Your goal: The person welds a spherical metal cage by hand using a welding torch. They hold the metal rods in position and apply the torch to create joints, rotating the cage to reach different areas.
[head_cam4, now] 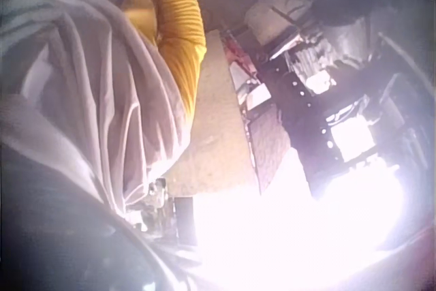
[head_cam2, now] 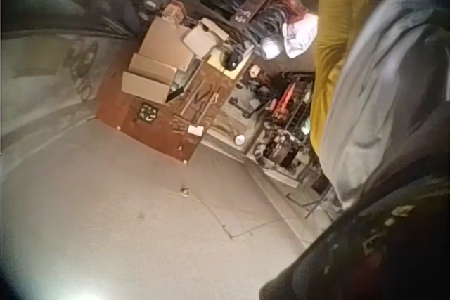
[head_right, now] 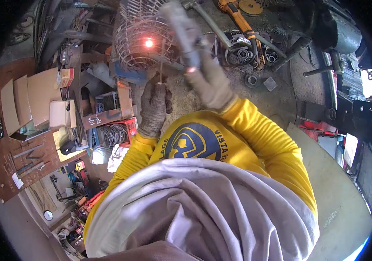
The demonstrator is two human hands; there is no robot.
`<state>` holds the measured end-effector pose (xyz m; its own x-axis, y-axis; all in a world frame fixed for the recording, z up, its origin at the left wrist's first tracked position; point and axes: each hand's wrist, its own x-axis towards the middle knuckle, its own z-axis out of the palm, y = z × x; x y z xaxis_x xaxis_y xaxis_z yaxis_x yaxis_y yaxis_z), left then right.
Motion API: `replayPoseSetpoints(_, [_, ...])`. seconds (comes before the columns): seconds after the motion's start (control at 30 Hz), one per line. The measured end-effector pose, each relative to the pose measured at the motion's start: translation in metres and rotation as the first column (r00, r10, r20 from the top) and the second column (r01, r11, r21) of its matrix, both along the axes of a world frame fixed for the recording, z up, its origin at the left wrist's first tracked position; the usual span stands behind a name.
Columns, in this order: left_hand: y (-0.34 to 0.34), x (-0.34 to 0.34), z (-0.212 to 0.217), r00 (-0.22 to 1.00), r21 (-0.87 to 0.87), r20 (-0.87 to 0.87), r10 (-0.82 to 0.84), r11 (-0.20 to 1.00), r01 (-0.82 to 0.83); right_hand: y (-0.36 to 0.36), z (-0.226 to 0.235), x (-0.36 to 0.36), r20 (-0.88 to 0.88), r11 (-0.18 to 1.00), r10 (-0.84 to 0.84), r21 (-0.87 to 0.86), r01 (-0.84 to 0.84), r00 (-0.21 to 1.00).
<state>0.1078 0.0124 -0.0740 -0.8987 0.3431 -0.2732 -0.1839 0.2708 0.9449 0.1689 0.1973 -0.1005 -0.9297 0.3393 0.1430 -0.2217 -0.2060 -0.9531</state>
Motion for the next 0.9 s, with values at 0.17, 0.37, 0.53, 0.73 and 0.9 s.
replayPoseSetpoints(0.17, [0.004, -0.022, -0.013, 0.903, 0.018, -0.424, -0.066, 0.997, 0.081, -0.044, 0.019, -0.039, -0.272, 0.867, -0.029, 0.471, 0.16, 0.962])
replayPoseSetpoints(0.37, [-0.051, -0.002, -0.037, 0.966, 0.05, -0.222, 0.132, 0.991, -0.124, -0.057, 0.059, -0.026, 0.12, 0.703, 0.356, 0.619, -0.35, 0.927])
replayPoseSetpoints(0.53, [-0.075, 0.018, -0.052, 0.938, 0.042, -0.253, 0.237, 0.971, -0.234, -0.042, 0.024, -0.023, 0.134, 0.846, 0.484, 0.181, -0.501, 0.865])
replayPoseSetpoints(0.73, [-0.093, 0.013, -0.047, 0.867, -0.235, -0.461, 0.187, 0.917, -0.322, -0.031, 0.007, -0.042, 0.404, 0.947, 0.227, -0.302, -0.105, 0.886])
replayPoseSetpoints(0.9, [-0.107, 0.009, -0.052, 0.683, -0.436, -0.72, -0.121, 0.845, -0.31, -0.018, -0.11, -0.089, 0.385, 0.967, 0.077, -0.253, 0.025, 0.92])
